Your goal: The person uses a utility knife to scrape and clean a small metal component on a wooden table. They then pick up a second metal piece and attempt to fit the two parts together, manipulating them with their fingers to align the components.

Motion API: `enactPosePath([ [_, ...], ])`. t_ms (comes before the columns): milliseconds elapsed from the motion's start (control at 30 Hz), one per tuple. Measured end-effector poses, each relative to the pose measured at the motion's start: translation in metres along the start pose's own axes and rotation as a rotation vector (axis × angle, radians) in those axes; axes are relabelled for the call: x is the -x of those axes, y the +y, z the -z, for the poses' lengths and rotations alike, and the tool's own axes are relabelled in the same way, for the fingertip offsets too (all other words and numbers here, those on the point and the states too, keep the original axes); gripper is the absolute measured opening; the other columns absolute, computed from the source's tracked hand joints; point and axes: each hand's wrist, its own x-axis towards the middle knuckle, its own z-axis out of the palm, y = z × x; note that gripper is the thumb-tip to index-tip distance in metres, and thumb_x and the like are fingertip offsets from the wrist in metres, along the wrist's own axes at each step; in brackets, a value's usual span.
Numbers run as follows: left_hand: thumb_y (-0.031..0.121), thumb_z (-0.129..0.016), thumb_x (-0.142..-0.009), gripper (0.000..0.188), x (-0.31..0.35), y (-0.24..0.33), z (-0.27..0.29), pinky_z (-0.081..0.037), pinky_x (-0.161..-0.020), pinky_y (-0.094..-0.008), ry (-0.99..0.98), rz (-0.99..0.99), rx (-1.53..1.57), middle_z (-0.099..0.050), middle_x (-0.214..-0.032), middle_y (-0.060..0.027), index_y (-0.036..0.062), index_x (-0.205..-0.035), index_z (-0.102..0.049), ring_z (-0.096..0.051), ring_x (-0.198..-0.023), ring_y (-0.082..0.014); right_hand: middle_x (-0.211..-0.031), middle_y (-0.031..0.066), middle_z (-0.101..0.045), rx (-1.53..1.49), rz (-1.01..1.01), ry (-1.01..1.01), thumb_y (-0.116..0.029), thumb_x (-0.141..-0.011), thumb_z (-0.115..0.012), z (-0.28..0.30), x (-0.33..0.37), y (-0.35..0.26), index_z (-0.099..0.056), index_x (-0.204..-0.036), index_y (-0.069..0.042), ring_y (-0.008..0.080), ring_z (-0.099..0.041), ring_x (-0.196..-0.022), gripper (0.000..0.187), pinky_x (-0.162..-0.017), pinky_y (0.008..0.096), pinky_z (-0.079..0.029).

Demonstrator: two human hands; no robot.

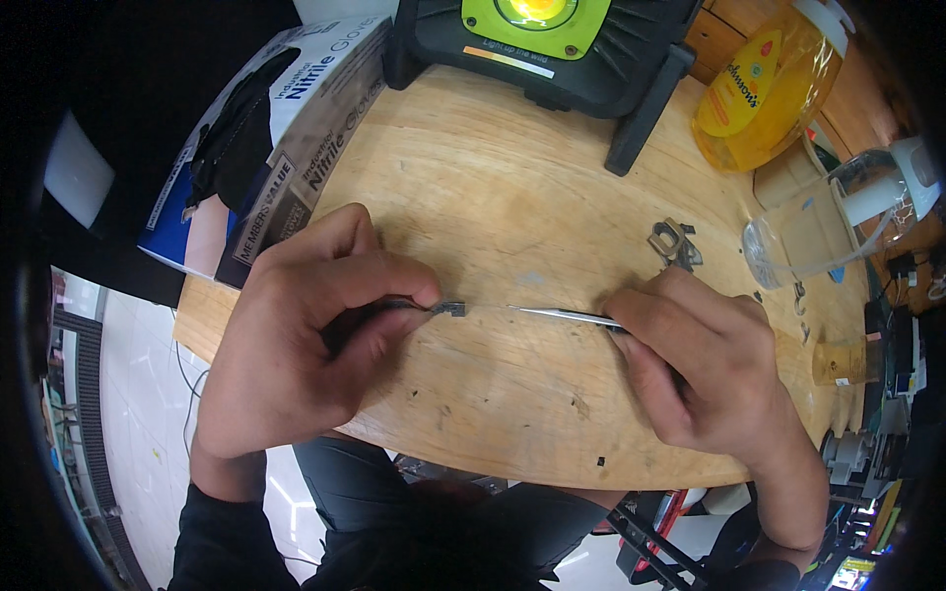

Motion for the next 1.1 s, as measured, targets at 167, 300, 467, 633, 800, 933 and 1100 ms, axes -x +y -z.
enactPosePath([
  [167, -0.007, -0.077, -0.074, 0.023, 0.0001, -0.0007, -0.0007, -0.034, -0.056, -0.0341, 0.005, -0.005, -0.002, -0.052, -0.076, -0.0054, 0.0029, -0.095, -0.078, -0.048, -0.065, -0.0185, -0.078, 0.0135, -0.063, -0.01, -0.009, -0.011, 0.006, -0.078, -0.069, 0.0003, -0.0012, -0.0002, -0.07, -0.1, 0.004, 0.0257, -0.061, -0.057, 0.022, -0.049, 0.0343, -0.047],
  [300, -0.007, -0.077, -0.075, 0.022, 0.0004, -0.0002, 0.0002, -0.034, -0.056, -0.0342, 0.001, -0.005, -0.011, -0.052, -0.076, -0.0054, 0.0031, -0.095, -0.078, -0.048, -0.065, -0.0186, -0.079, 0.0141, -0.063, -0.046, -0.007, -0.026, 0.006, -0.078, -0.069, -0.0021, -0.0047, -0.0041, -0.07, -0.1, 0.004, 0.0258, -0.061, -0.058, 0.023, -0.049, 0.0341, -0.047],
  [467, -0.006, -0.077, -0.075, 0.022, -0.0001, -0.0007, -0.0003, -0.034, -0.056, -0.0345, -0.003, -0.009, -0.001, -0.052, -0.076, -0.0056, 0.0026, -0.095, -0.078, -0.048, -0.065, -0.0189, -0.08, 0.0137, -0.062, -0.031, -0.012, -0.042, 0.007, -0.078, -0.069, -0.0011, -0.0058, -0.0071, -0.069, -0.101, 0.005, 0.0263, -0.061, -0.059, 0.023, -0.05, 0.0344, -0.047],
  [633, -0.007, -0.077, -0.075, 0.022, 0.0002, -0.0003, -0.0003, -0.034, -0.057, -0.0344, 0.0, -0.005, -0.011, -0.052, -0.076, -0.0063, 0.0022, -0.095, -0.078, -0.048, -0.065, -0.0192, -0.079, 0.0124, -0.06, -0.044, 0.006, -0.013, 0.007, -0.079, -0.069, -0.004, -0.0089, -0.0077, -0.069, -0.102, 0.004, 0.0263, -0.06, -0.058, 0.023, -0.049, 0.0352, -0.047],
  [800, -0.009, -0.076, -0.075, 0.024, -0.0002, 0.001, 0.0007, -0.035, -0.058, -0.0338, -0.011, 0.003, -0.009, -0.051, -0.077, -0.0066, 0.0022, -0.096, -0.078, -0.048, -0.065, -0.0193, -0.078, 0.0114, -0.06, -0.017, -0.012, -0.022, 0.006, -0.078, -0.071, -0.002, -0.0048, -0.0066, -0.07, -0.101, 0.002, 0.0257, -0.06, -0.058, 0.024, -0.049, 0.0355, -0.047],
  [933, -0.008, -0.076, -0.075, 0.023, -0.0006, 0.0007, 0.0006, -0.035, -0.057, -0.0336, -0.01, 0.003, -0.01, -0.052, -0.076, -0.0067, 0.0023, -0.096, -0.078, -0.048, -0.065, -0.0193, -0.078, 0.01, -0.059, 0.045, 0.036, -0.005, 0.004, -0.077, -0.073, -0.0006, -0.0024, -0.0007, -0.072, -0.101, 0.001, 0.0234, -0.06, -0.058, 0.025, -0.049, 0.0354, -0.047],
  [1100, -0.008, -0.077, -0.074, 0.024, 0.0002, -0.0002, 0.0004, -0.034, -0.057, -0.0331, -0.018, 0.005, -0.014, -0.052, -0.076, -0.0061, 0.0028, -0.095, -0.079, -0.048, -0.065, -0.0191, -0.077, 0.0094, -0.06, 0.186, 0.105, -0.009, 0.001, -0.076, -0.075, 0.0012, -0.0032, -0.0003, -0.075, -0.1, 0.0, 0.0211, -0.06, -0.057, 0.024, -0.048, 0.0336, -0.047],
])
